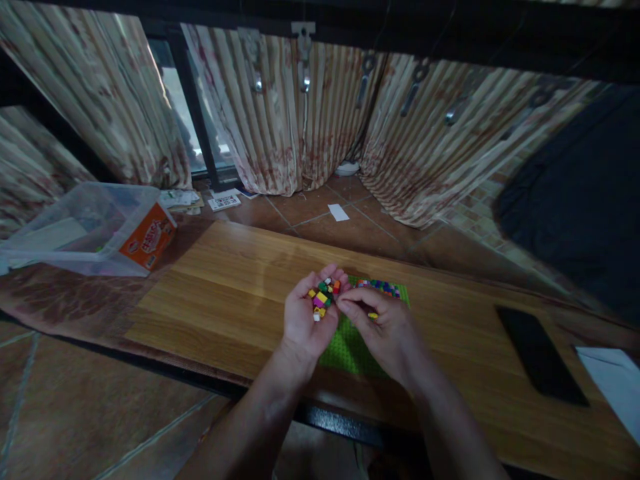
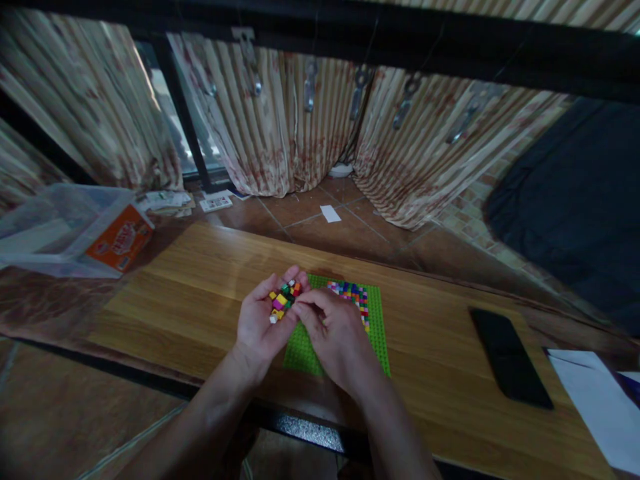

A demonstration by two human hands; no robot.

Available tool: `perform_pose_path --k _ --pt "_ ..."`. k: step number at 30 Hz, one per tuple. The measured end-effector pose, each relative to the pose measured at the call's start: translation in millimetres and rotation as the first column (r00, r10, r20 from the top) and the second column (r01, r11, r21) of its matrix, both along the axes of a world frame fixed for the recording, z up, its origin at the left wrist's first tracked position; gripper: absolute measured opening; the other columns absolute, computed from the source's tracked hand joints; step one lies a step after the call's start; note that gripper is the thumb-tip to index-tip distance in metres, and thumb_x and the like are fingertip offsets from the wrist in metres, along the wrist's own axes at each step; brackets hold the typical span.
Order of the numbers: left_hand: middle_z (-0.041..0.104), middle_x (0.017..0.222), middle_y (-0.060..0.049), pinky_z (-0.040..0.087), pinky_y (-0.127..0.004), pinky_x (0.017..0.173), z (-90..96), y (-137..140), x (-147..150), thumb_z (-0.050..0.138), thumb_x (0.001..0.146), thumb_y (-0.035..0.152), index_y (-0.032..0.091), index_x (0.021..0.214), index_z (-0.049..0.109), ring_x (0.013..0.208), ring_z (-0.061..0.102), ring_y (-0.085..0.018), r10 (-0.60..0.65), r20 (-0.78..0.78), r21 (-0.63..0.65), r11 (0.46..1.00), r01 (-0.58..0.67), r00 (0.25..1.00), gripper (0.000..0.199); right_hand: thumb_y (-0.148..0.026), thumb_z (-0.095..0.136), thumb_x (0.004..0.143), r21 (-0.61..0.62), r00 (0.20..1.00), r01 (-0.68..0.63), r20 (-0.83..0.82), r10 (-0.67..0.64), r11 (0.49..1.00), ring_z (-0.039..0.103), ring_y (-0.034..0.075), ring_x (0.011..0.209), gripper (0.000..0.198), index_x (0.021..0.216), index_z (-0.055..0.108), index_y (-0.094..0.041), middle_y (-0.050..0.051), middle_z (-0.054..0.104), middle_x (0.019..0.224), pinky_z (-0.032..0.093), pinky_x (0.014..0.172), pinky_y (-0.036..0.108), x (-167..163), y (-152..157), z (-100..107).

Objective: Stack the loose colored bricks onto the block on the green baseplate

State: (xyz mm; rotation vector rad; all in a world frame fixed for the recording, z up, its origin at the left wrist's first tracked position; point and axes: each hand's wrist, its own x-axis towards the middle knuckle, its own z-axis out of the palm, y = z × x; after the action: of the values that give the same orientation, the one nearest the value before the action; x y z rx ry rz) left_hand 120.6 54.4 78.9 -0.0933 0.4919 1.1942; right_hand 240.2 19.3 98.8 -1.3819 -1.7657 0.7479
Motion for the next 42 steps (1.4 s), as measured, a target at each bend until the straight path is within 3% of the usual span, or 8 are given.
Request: perform_pose_path --k 6,12,20,28,42 --pt "0.063 0.071 -0.009 0.054 -0.021 0.06 -7.0 4.1 -1.3 0.047 0.083 0.013 0.007 0.076 0.064 0.065 0.061 -0.012 0.016 -0.035 -0.158 0.987 -0.022 0.999 0.019 -0.038 0.064 0.078 -0.051 0.921 0.293 -0.252 -0.296 0.955 0.064 0.016 0.066 0.02 0.083 0.067 -0.019 0.001 0.068 0.072 0.05 0.062 0.028 48.3 11.4 -0.7" --pt "0.061 0.069 -0.008 0.052 -0.019 0.055 -6.5 4.6 -1.1 0.046 0.084 0.012 0.006 0.075 0.062 0.061 0.058 -0.01 -0.037 -0.04 -0.147 0.989 0.03 0.999 0.019 -0.034 0.072 0.067 -0.026 0.859 0.458 -0.244 -0.45 0.888 0.064 0.018 0.074 0.022 0.084 0.071 -0.02 0.002 0.071 0.078 0.051 0.071 0.032 89.1 22.1 -21.7" --pt "0.059 0.069 -0.007 0.052 -0.019 0.054 -6.4 4.8 -0.7 0.046 0.084 0.011 0.006 0.075 0.062 0.061 0.058 -0.01 -0.06 -0.09 -0.126 0.991 0.049 0.994 0.019 -0.032 0.068 0.069 -0.038 0.874 0.459 -0.162 -0.459 0.888 0.066 0.02 0.078 0.017 0.08 0.073 -0.02 0.004 0.072 0.085 0.052 0.075 0.035 94.1 29.7 -50.3" --pt "0.059 0.069 -0.008 0.051 -0.018 0.052 -6.3 5.7 -1.2 0.045 0.085 0.012 0.007 0.076 0.063 0.06 0.057 -0.01 -0.084 -0.112 -0.13 0.989 0.069 0.99 0.021 -0.033 0.067 0.072 0.027 0.883 0.435 -0.206 -0.421 0.9 0.068 0.02 0.082 0.015 0.079 0.074 -0.022 0.003 0.074 0.085 0.052 0.08 0.036 86.6 34.0 -54.6" --pt "0.059 0.068 -0.007 0.051 -0.017 0.052 -6.7 5.2 -1.6 0.045 0.084 0.01 0.007 0.074 0.061 0.059 0.056 -0.009 -0.082 -0.123 -0.112 0.991 0.069 0.989 0.019 -0.036 0.07 0.069 -0.087 0.879 0.383 -0.273 -0.391 0.92 0.068 0.02 0.081 0.018 0.079 0.074 -0.022 0.003 0.074 0.084 0.053 0.079 0.038 92.3 36.4 -61.0"
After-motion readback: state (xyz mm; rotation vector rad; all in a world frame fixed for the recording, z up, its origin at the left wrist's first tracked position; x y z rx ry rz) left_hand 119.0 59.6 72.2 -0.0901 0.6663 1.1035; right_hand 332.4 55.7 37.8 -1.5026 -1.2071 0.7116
